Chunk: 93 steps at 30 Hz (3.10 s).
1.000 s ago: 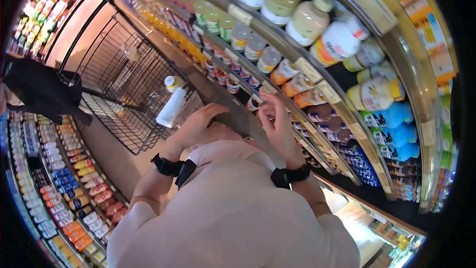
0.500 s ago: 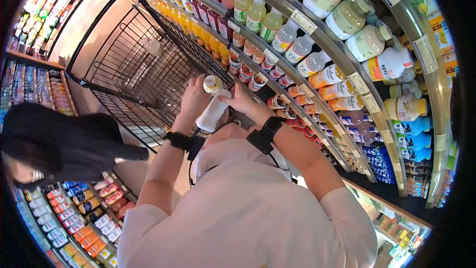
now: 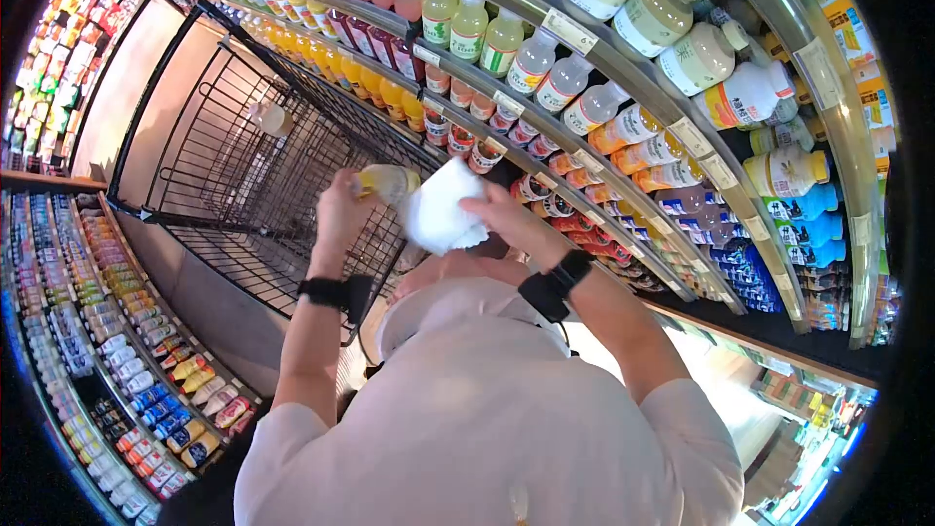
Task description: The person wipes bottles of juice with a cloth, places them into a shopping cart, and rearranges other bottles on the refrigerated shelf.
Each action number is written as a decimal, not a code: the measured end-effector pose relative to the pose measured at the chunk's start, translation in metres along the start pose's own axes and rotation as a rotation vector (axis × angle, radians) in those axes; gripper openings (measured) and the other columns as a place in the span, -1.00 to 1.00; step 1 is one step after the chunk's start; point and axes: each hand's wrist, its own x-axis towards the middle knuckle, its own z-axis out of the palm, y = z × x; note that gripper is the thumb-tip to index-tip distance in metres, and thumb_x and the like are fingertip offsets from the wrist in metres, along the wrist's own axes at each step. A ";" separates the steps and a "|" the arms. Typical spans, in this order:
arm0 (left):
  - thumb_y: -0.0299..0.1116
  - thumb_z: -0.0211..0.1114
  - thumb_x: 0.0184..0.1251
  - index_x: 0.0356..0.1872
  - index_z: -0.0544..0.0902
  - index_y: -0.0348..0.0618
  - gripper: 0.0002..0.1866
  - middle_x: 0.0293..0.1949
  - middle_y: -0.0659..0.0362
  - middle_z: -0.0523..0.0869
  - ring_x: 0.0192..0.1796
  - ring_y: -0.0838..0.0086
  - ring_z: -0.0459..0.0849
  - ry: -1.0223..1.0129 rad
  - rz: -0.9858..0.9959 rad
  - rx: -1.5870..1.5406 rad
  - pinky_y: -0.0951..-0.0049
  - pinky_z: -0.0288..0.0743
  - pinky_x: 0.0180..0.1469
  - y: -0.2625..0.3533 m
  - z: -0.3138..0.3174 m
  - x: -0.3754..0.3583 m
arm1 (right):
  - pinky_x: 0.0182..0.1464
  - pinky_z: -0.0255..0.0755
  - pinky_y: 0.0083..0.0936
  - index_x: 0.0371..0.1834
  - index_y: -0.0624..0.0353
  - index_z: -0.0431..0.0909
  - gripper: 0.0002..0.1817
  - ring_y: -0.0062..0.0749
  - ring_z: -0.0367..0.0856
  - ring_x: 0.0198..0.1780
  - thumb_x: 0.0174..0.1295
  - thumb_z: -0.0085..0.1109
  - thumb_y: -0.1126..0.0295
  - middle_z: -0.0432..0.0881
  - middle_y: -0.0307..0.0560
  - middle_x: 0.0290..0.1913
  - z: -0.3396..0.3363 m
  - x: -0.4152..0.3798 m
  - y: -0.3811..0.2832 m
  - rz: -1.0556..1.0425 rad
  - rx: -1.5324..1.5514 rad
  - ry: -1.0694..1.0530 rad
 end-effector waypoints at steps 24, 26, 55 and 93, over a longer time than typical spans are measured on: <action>-0.23 0.00 0.41 0.06 0.34 -0.35 -0.61 -0.04 0.00 0.54 -0.04 0.28 0.62 -0.152 -0.314 -1.133 0.36 0.59 -0.02 0.017 0.019 -0.058 | 0.17 0.13 -0.07 0.00 0.05 0.43 -0.63 -0.15 0.39 0.09 0.10 0.12 0.25 0.52 -0.11 -0.03 0.045 0.032 -0.036 -0.949 -1.289 0.282; -0.16 -0.06 0.43 0.05 0.35 -0.33 -0.59 -0.07 0.01 0.55 -0.08 0.29 0.64 -0.171 -0.382 -1.182 0.36 0.58 0.00 0.010 0.023 -0.054 | 0.25 0.08 -0.13 0.06 0.06 0.44 -0.58 -0.21 0.33 0.21 0.10 0.15 0.25 0.48 -0.12 0.10 0.053 0.022 -0.044 -0.818 -1.342 0.116; -0.32 0.27 0.12 -0.18 0.49 -0.29 -0.70 -0.42 -0.02 0.62 -0.47 0.14 0.60 0.229 0.389 -0.127 0.34 0.46 -0.40 0.064 -0.118 -0.010 | 0.16 0.27 -0.17 0.23 0.18 0.23 -0.28 0.02 0.40 0.14 0.00 0.35 0.27 0.45 0.08 0.10 0.036 -0.020 -0.089 -0.709 -0.774 0.119; -0.50 0.43 -0.09 -0.02 0.48 -0.24 -0.49 -0.02 -0.01 0.51 0.06 0.12 0.48 -0.069 1.221 -0.596 0.24 0.35 0.12 0.465 0.086 -0.046 | 0.12 0.33 -0.34 0.26 0.35 0.08 -0.32 -0.12 0.44 0.08 0.06 0.18 0.65 0.35 0.15 0.13 -0.168 -0.252 -0.113 -0.882 -0.822 1.013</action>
